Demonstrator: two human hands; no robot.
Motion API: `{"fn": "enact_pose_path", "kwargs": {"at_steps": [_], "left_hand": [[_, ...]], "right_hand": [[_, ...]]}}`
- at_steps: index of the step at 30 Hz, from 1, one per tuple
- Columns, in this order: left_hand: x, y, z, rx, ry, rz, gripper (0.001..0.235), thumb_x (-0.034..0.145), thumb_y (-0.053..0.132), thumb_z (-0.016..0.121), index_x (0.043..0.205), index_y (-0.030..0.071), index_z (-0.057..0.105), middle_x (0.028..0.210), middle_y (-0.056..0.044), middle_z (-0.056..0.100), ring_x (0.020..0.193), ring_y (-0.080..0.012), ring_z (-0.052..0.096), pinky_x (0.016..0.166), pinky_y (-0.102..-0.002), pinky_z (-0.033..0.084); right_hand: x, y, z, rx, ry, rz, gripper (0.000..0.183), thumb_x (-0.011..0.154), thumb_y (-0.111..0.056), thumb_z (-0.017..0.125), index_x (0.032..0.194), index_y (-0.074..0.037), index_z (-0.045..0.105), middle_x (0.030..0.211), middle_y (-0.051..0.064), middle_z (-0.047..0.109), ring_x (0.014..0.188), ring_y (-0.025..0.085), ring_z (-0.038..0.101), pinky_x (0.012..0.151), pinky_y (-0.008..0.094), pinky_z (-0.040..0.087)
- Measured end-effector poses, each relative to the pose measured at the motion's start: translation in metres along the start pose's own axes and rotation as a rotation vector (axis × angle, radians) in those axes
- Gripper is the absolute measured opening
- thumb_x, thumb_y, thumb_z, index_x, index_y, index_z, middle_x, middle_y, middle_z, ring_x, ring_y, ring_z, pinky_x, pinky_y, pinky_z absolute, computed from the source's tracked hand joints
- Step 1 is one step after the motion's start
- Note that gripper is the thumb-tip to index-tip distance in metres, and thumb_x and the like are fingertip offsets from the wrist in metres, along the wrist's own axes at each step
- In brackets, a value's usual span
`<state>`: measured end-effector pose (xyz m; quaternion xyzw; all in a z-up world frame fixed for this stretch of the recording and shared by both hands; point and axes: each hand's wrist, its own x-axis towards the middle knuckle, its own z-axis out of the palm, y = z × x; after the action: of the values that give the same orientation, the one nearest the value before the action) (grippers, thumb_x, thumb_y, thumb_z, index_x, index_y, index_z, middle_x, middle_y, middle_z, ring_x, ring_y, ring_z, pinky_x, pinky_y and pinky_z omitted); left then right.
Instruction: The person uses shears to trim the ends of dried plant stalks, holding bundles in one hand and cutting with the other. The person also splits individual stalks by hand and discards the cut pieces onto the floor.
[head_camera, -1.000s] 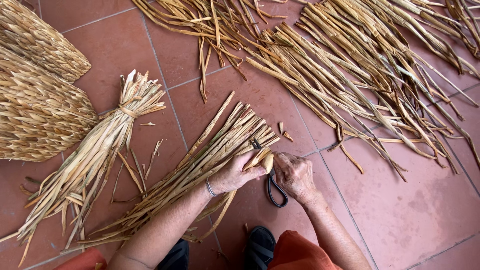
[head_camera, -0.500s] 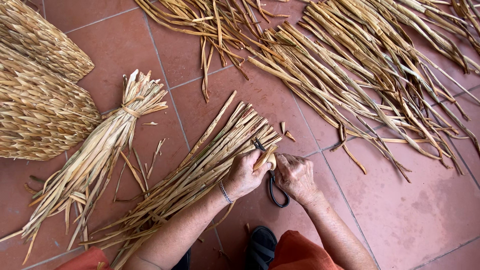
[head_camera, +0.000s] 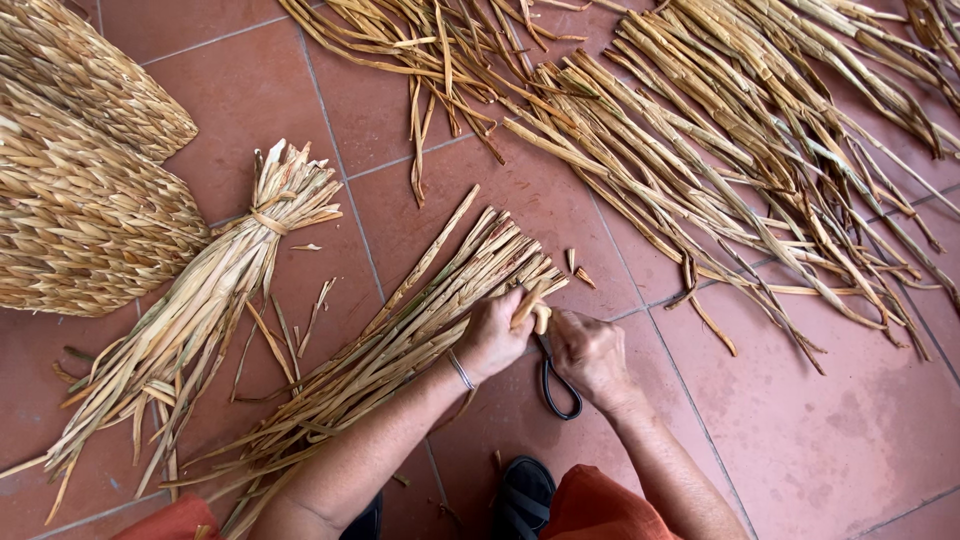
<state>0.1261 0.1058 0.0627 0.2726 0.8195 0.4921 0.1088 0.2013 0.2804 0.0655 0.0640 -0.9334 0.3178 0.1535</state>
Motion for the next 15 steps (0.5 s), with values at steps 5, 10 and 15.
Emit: {"fn": "enact_pose_path", "kwargs": {"at_steps": [5,10,15], "left_hand": [[0.003,-0.005,-0.044,-0.466,-0.37,-0.385,0.031,0.094,0.006,0.061,0.125,0.001,0.059,0.083,-0.01,0.071,0.062,-0.0126,0.068,0.055,-0.023,0.061],[-0.009,-0.013,-0.075,-0.373,-0.358,-0.459,0.031,0.098,0.011,0.065,0.128,0.0,0.064,0.086,-0.007,0.067,0.07,-0.013,0.062,0.06,-0.026,0.055],[-0.009,0.008,-0.081,-0.015,-0.156,-0.088,0.023,0.096,0.017,0.07,0.113,0.001,0.071,0.097,-0.007,0.076,0.088,-0.0127,0.073,0.077,-0.031,0.058]], "right_hand": [[0.0,0.036,-0.03,0.188,0.104,0.267,0.017,0.097,-0.015,0.068,0.109,-0.006,0.077,0.079,0.006,0.076,0.059,0.015,0.071,0.049,0.03,0.058],[0.001,0.037,-0.062,0.108,0.093,0.511,0.024,0.098,-0.02,0.071,0.12,-0.012,0.076,0.09,0.008,0.078,0.079,0.017,0.076,0.075,0.039,0.061],[0.009,0.015,-0.082,0.007,-0.045,0.102,0.053,0.087,-0.023,0.075,0.138,-0.011,0.065,0.133,0.012,0.066,0.125,0.024,0.054,0.109,0.051,0.041]]}}
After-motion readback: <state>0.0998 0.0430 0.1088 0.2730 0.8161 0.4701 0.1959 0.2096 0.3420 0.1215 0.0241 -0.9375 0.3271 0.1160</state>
